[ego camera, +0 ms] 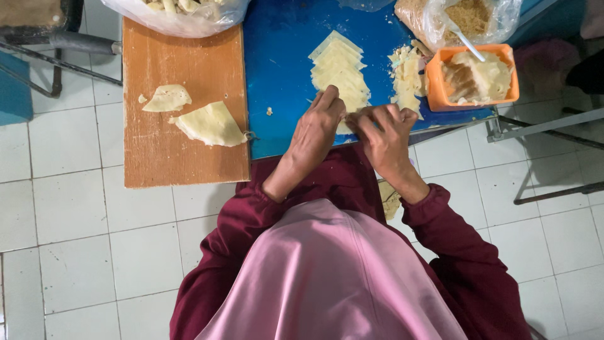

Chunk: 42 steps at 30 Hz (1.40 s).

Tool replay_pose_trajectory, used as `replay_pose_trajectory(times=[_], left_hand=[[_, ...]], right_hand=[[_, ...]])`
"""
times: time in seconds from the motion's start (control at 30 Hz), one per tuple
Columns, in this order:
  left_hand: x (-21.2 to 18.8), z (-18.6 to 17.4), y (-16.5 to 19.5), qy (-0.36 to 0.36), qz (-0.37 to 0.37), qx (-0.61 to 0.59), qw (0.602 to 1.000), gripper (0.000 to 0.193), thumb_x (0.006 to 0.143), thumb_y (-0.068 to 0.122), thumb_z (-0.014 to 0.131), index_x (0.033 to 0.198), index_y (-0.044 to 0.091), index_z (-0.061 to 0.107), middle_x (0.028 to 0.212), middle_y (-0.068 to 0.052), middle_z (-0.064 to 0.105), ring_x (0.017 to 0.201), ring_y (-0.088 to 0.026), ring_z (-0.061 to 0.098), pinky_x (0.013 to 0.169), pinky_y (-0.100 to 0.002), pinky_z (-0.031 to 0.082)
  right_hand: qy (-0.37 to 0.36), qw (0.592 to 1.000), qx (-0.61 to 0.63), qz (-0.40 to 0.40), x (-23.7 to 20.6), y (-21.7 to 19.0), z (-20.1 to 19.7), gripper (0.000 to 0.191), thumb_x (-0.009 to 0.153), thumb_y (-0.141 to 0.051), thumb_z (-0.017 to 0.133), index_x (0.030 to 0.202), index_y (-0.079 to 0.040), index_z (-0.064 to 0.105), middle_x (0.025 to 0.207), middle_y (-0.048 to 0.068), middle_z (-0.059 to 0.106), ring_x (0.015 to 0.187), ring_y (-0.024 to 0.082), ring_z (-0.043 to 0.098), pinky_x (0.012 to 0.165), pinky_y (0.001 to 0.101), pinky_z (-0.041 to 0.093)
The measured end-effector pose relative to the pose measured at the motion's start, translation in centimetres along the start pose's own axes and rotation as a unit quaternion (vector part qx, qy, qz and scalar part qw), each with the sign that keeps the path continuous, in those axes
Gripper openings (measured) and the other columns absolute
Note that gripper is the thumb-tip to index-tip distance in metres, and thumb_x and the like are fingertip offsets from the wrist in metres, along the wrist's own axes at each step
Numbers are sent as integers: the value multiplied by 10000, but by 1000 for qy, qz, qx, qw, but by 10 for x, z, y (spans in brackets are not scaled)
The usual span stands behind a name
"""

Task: The person sits at a blue table folding thin pastry wrappers around a filling. They take a wrapper, spoon filling from an orange container onto it, fold the wrapper over the filling, and set the finished filled pastry aside, repeating the cycle while finished rolled pastries accumulate in a plastic bag on the table.

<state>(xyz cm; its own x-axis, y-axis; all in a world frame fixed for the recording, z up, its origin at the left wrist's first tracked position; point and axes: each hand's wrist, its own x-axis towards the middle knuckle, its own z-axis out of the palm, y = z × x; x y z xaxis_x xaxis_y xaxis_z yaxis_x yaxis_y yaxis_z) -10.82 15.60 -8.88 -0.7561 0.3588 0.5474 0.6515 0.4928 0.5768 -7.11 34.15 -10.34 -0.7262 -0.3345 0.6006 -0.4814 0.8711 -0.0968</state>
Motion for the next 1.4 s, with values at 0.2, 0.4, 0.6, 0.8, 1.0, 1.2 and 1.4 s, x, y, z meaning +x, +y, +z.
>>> replay_pose_trajectory(times=[0.2, 0.4, 0.6, 0.8, 1.0, 1.2, 1.4], left_hand=[[-29, -2, 8, 16, -36, 0, 999, 196, 990, 20, 605, 1172, -48, 573, 1223, -204, 529, 1108, -374, 601, 829, -435, 532], [-52, -6, 9, 14, 53, 124, 991, 318, 980, 73, 636, 1280, -26, 602, 1351, -180, 550, 1234, -344, 588, 995, -424, 525], [-53, -11, 11, 17, 68, 114, 991, 295, 981, 85, 659, 1248, -40, 634, 1342, -144, 579, 1264, -313, 583, 1032, -408, 510], [-56, -17, 13, 13, 70, 106, 992, 305, 957, 77, 670, 1236, -42, 641, 1322, -143, 597, 1261, -306, 587, 1036, -399, 513], [-61, -23, 12, 11, 72, 132, 989, 340, 949, 84, 671, 1266, -35, 637, 1327, -159, 602, 1260, -307, 589, 1045, -390, 514], [-57, -23, 15, 0, 61, 123, 991, 383, 950, 126, 677, 1324, 53, 648, 1326, -144, 593, 1255, -301, 579, 1054, -393, 505], [-56, -19, 7, -14, 68, 161, 984, 405, 961, 174, 689, 1346, 65, 630, 1339, -148, 576, 1256, -300, 570, 1046, -393, 502]], right_hand=[[-14, 994, -111, 6, -7, -11, -2, 197, 1040, -142, 671, 1215, -171, 755, 1342, -35, 569, 1225, 211, 437, 1007, 476, 276], [-65, 989, -130, -2, 2, -8, 7, 418, 1053, -99, 629, 1458, -198, 640, 1437, 43, 483, 1242, 260, 411, 987, 497, 285], [-86, 993, 82, 26, 35, 15, 15, 635, 1063, 2, 521, 1643, -254, 492, 1431, 68, 514, 1238, 296, 405, 1007, 430, 362], [-91, 994, 46, -49, 51, 9, 8, 601, 946, -151, 726, 1514, -189, 533, 993, -51, 716, 947, 156, 589, 839, 472, 364], [-15, 892, 450, -40, 146, 20, 11, 276, 1149, -128, 577, 1369, 14, 488, 1006, 14, 609, 872, 79, 509, 833, 287, 453], [16, 954, 300, 25, 170, 30, -64, 347, 1228, -126, 651, 948, 29, 517, 717, 50, 417, 622, 135, 387, 600, 305, 307], [-84, 989, 107, 65, 66, 18, -88, 115, 1094, -76, 646, 1176, -12, 696, 1048, 150, 697, 889, 276, 692, 778, 381, 543]])
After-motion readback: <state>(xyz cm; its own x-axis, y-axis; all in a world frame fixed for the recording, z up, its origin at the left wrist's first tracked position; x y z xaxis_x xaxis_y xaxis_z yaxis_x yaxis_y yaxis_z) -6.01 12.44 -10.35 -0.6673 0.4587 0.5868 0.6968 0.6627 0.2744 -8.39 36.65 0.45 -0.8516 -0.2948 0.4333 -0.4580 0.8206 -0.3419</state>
